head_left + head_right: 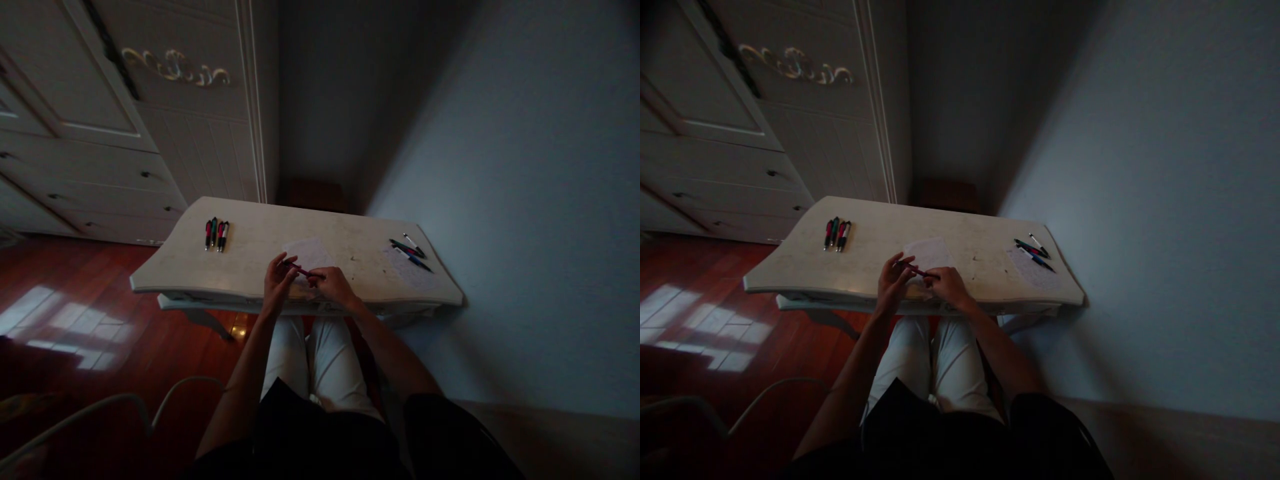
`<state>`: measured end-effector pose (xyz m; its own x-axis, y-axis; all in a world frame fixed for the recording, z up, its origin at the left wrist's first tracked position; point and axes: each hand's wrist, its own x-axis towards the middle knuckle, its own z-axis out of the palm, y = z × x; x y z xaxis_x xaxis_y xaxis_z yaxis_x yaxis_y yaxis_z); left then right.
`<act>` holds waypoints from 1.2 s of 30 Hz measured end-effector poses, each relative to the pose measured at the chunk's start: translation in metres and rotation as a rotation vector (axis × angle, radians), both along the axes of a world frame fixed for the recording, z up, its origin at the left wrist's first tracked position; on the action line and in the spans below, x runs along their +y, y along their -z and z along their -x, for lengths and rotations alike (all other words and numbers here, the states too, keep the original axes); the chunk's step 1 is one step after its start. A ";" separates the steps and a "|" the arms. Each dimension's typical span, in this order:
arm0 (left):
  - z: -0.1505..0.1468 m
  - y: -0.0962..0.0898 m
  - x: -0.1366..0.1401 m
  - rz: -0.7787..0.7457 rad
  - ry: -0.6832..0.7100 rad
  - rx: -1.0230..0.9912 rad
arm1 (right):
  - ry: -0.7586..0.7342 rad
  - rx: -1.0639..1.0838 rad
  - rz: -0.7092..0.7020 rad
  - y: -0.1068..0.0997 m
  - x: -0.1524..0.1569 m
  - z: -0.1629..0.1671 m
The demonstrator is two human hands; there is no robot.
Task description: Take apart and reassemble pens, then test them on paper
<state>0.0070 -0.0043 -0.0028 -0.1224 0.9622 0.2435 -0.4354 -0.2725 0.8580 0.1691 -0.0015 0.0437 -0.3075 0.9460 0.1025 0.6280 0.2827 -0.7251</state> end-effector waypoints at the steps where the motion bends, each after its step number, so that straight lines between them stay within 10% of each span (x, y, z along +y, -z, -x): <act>1: 0.001 0.000 -0.001 0.002 0.016 -0.013 | 0.008 0.013 0.013 0.000 -0.001 -0.001; 10: -0.008 -0.002 -0.004 0.158 -0.170 0.085 | 0.017 0.088 0.056 -0.011 -0.004 -0.013; 22: 0.004 -0.005 -0.006 0.013 0.045 0.085 | 0.060 0.080 0.043 -0.004 0.000 -0.029; 36: -0.006 -0.010 -0.008 0.119 -0.163 0.244 | 0.085 0.100 0.026 -0.008 0.002 -0.039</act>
<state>0.0130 -0.0118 0.0067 -0.2289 0.9582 0.1716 -0.1718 -0.2133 0.9618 0.2079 0.0004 0.0519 -0.2153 0.9710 0.1036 0.5730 0.2115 -0.7918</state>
